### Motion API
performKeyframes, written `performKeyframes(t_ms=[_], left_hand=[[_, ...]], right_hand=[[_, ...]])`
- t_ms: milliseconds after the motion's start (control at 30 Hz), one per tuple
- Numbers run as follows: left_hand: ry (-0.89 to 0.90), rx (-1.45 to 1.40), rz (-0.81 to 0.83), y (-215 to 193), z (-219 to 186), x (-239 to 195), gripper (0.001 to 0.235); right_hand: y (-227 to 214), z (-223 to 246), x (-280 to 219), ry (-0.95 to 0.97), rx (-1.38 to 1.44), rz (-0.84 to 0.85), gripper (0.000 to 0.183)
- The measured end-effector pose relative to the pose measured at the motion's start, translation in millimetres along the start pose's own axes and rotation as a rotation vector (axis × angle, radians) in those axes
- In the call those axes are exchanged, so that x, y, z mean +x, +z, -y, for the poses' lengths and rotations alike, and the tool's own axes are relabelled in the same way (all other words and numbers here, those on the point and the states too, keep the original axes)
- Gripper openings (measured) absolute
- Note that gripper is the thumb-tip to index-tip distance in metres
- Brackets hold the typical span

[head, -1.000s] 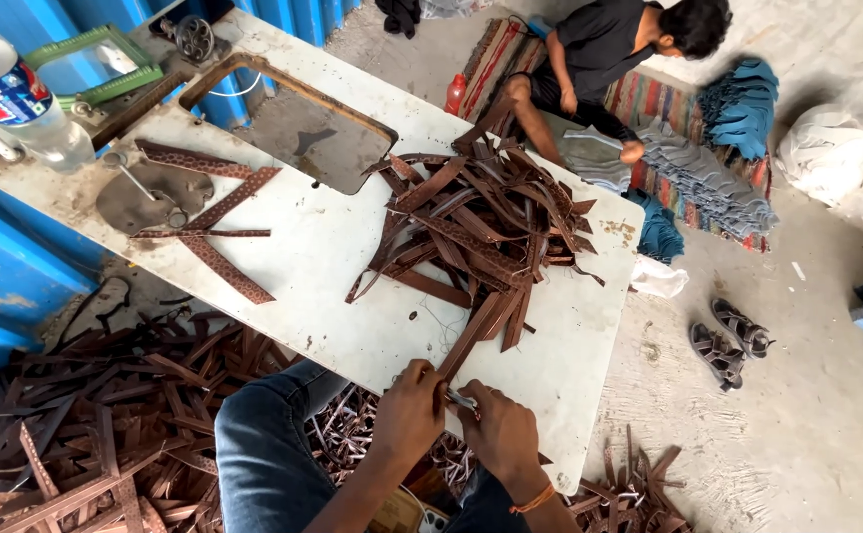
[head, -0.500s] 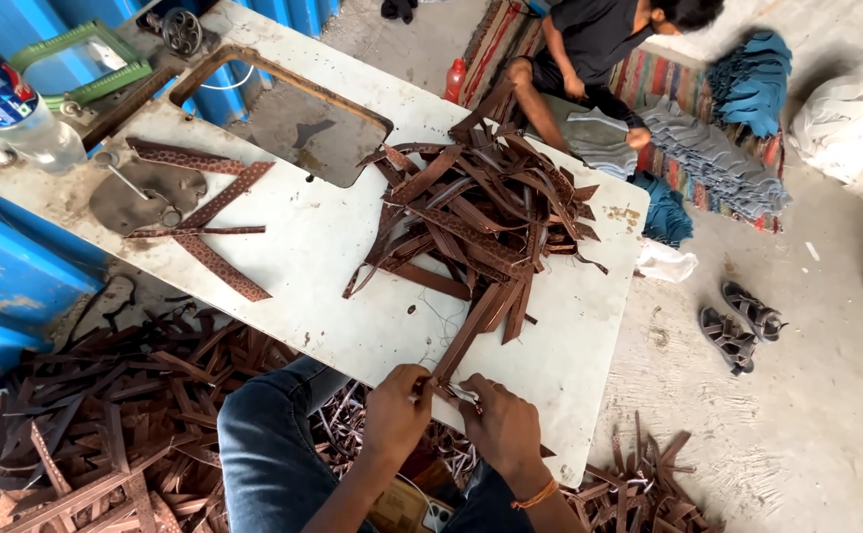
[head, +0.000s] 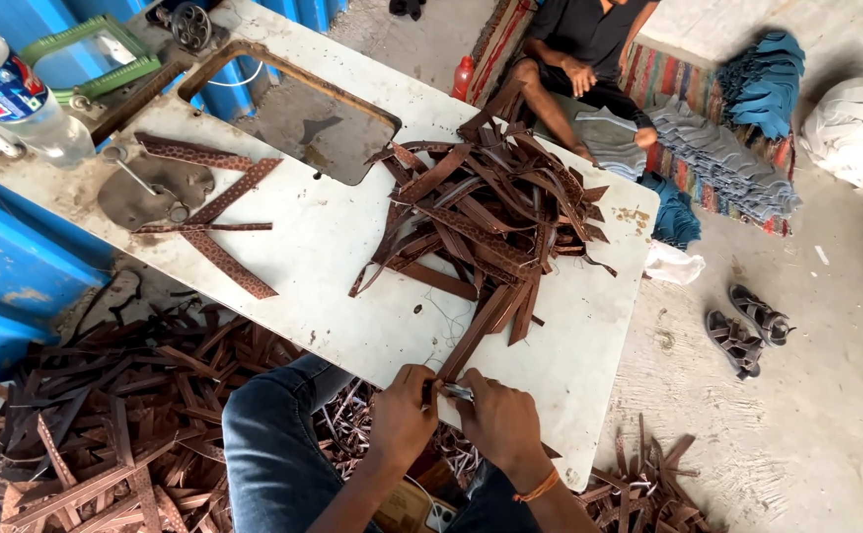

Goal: The person trims and prepares leather straps for footwear using a small blade while sitting on the floor.

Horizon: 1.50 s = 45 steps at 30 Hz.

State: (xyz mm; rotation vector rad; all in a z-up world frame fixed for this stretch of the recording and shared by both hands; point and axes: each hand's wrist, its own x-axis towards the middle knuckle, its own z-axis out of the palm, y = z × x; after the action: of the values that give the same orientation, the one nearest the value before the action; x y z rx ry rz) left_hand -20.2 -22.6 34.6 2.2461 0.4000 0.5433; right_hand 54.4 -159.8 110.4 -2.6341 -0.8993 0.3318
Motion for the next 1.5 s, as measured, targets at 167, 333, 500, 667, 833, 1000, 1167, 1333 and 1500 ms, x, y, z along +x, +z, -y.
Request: performKeyframes(t_ms=[167,333,500,667,833,1000,1167,1333,1500], left_hand=[[0.021,-0.003,0.021,11,7,-5,0.011],[-0.131,-0.091,0.07,-1,6,2,0.008],[-0.194,-0.235,-0.018,9,24,-1,0.01],[-0.251,-0.19,0.021,3,13,-1,0.01],[-0.065,-0.136,-0.057,4,9,-4,0.01],[0.023,-0.107,-0.071,-1,1,-4,0.011],[-0.055,-0.116,0.008,14,20,-4,0.01],[-0.247,-0.273,-0.023,14,32,-3,0.011],[-0.198,-0.164,0.058,17,31,-5,0.011]], right_hand=[[2,2,8,0.035,-0.053,0.089,0.03],[-1,9,8,0.035,-0.03,0.062,0.024],[12,-3,5,0.0,0.015,-0.047,0.025],[-1,9,-1,0.034,0.023,-0.088,0.031],[4,2,2,0.007,-0.017,-0.084,0.029],[9,0,9,-0.04,-0.077,-0.057,0.025],[-4,8,15,0.024,-0.077,0.084,0.025],[5,-5,11,-0.043,0.043,-0.07,0.026],[-4,-1,10,-0.012,0.066,0.005,0.032]])
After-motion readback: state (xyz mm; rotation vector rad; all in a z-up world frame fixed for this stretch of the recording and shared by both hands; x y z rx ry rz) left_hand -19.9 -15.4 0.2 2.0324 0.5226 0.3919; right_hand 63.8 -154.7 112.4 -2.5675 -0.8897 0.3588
